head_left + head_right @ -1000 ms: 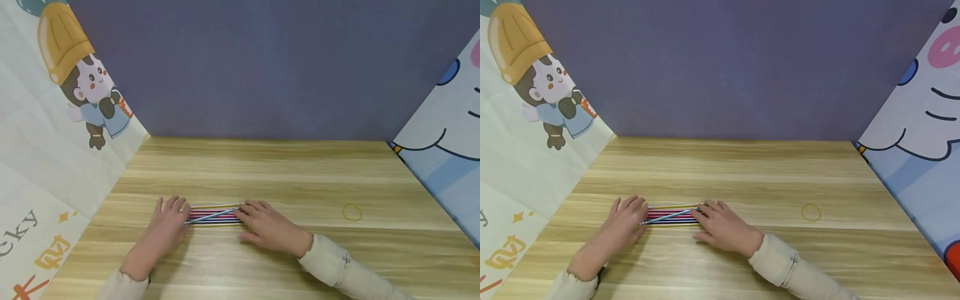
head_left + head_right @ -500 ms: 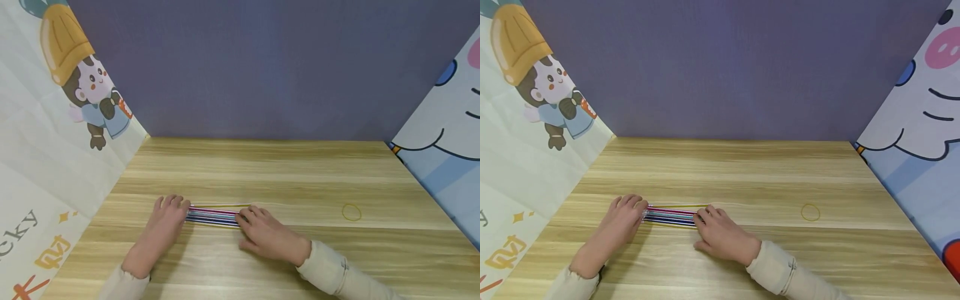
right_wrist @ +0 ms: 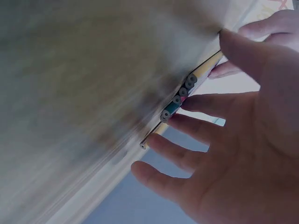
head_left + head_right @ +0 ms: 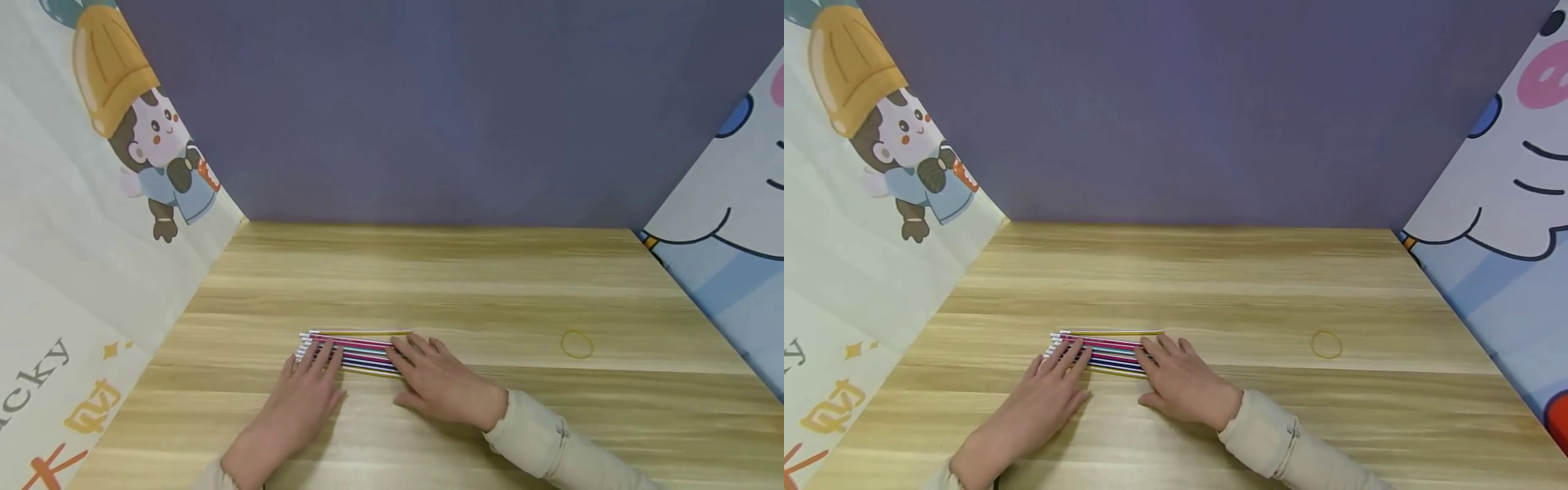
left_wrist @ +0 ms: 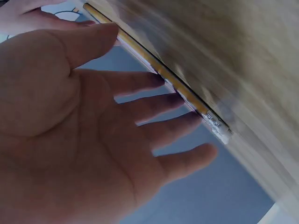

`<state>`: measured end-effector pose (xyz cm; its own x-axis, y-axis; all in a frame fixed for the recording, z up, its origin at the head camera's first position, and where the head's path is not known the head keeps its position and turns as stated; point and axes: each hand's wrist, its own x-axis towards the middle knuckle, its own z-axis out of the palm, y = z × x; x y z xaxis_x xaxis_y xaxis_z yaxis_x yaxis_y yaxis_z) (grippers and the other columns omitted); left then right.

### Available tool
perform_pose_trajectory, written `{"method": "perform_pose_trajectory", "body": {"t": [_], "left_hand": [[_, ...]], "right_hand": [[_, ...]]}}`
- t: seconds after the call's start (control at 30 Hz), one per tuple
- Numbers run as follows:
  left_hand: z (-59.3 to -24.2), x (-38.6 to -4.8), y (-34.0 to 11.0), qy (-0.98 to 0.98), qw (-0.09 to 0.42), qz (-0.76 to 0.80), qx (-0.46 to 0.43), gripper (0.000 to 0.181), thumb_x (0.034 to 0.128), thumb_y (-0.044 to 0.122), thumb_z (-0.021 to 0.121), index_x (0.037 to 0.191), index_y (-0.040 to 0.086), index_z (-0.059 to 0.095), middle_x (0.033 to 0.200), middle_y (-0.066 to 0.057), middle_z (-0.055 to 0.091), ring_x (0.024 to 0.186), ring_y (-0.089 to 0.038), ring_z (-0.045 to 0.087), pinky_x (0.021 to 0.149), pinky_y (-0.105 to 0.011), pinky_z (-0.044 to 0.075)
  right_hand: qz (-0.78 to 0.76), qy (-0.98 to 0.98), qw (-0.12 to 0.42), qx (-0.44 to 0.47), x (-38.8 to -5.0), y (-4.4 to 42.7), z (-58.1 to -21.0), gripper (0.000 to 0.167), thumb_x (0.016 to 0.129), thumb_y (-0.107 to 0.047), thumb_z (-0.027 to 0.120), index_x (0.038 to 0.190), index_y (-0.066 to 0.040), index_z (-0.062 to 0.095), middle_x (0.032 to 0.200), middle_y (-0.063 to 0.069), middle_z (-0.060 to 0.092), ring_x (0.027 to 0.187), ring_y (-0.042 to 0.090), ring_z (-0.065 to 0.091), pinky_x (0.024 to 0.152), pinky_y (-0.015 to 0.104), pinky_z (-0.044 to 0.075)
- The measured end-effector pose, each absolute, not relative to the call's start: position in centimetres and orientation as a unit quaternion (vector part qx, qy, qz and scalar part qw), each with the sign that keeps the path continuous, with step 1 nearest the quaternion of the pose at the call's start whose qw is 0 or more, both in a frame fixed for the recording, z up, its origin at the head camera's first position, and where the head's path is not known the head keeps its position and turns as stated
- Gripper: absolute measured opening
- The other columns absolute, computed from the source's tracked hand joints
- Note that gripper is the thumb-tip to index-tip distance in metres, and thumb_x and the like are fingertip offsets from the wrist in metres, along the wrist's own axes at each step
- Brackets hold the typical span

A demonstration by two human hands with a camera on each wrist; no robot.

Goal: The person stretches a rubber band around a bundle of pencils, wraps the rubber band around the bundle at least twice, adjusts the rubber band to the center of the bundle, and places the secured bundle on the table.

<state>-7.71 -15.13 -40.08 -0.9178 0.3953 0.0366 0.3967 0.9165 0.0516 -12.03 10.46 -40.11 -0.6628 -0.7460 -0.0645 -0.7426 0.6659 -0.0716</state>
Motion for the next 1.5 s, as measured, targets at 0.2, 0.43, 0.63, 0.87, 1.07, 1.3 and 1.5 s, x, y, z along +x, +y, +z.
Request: {"method": "perform_pose_trajectory", "body": {"t": [0.2, 0.43, 0.63, 0.87, 1.07, 1.3, 1.5], "left_hand": [[-40.4, -8.9, -15.3, -0.974, 0.049, 0.000, -0.219, 0.058, 0.0944, 0.023, 0.068, 0.145, 0.003, 0.048, 0.151, -0.024, 0.041, 0.138, -0.046, 0.038, 0.109, -0.067, 0.035], [-40.7, -11.2, -15.5, -0.969, 0.071, -0.011, -0.236, 0.058, 0.0927, 0.026, 0.071, 0.143, 0.007, 0.050, 0.146, -0.022, 0.046, 0.134, -0.045, 0.043, 0.106, -0.066, 0.040], [-40.7, -12.5, -15.5, -0.961, 0.098, -0.017, -0.259, 0.050, 0.0897, 0.023, 0.075, 0.133, 0.008, 0.057, 0.123, -0.017, 0.062, 0.116, -0.038, 0.058, 0.100, -0.063, 0.046], [-39.9, -13.0, -17.0, -0.960, 0.088, -0.133, -0.230, 0.053, 0.0940, 0.031, 0.070, 0.138, 0.006, 0.054, 0.137, -0.022, 0.054, 0.129, -0.042, 0.048, 0.107, -0.066, 0.036], [-38.7, -13.3, -20.0, -0.905, 0.029, -0.386, -0.177, 0.055, 0.1048, 0.035, 0.051, 0.150, 0.008, 0.037, 0.155, -0.018, 0.036, 0.142, -0.040, 0.032, 0.114, -0.065, 0.028], [-38.2, -14.0, -21.8, -0.797, -0.030, -0.589, -0.131, 0.059, 0.1094, 0.043, 0.029, 0.154, 0.005, 0.025, 0.159, -0.021, 0.025, 0.147, -0.041, 0.020, 0.119, -0.063, 0.017], [-38.6, -15.4, -23.2, -0.587, -0.087, -0.799, -0.099, 0.075, 0.1069, 0.054, 0.018, 0.155, -0.003, 0.009, 0.155, -0.011, 0.031, 0.150, -0.031, 0.013, 0.125, -0.047, 0.005]], "right_hand": [[-0.028, 0.909, 0.006, -0.416, -13.0, 10.3, -40.0, 0.065, 0.099, -0.042, 0.061, 0.152, -0.010, 0.040, 0.159, 0.016, 0.031, 0.141, 0.036, 0.036, 0.109, 0.055, 0.042], [-0.034, 0.908, 0.027, -0.416, -14.5, 10.4, -39.4, 0.060, 0.098, -0.033, 0.065, 0.149, -0.008, 0.044, 0.155, 0.018, 0.039, 0.140, 0.035, 0.040, 0.108, 0.057, 0.043], [-0.025, 0.900, -0.039, -0.434, -15.5, 10.3, -40.0, 0.043, 0.096, -0.021, 0.069, 0.135, -0.008, 0.057, 0.134, 0.012, 0.059, 0.124, 0.029, 0.055, 0.099, 0.054, 0.050], [-0.126, 0.913, 0.003, -0.389, -15.7, 10.5, -39.3, 0.052, 0.096, -0.024, 0.069, 0.142, -0.009, 0.051, 0.148, 0.016, 0.046, 0.136, 0.034, 0.042, 0.112, 0.061, 0.034], [-0.272, 0.895, 0.081, -0.344, -15.7, 11.5, -38.5, 0.058, 0.102, -0.038, 0.058, 0.150, -0.011, 0.042, 0.157, 0.012, 0.035, 0.147, 0.027, 0.027, 0.119, 0.055, 0.024], [-0.585, 0.775, 0.135, -0.198, -16.4, 11.2, -39.1, 0.048, 0.104, -0.036, 0.054, 0.144, -0.011, 0.049, 0.151, 0.006, 0.045, 0.142, 0.025, 0.038, 0.118, 0.051, 0.031], [-0.811, 0.578, 0.074, -0.052, -17.3, 10.0, -39.9, 0.044, 0.103, -0.022, 0.051, 0.132, 0.011, 0.051, 0.138, 0.023, 0.054, 0.137, 0.039, 0.041, 0.121, 0.049, 0.027]]}}
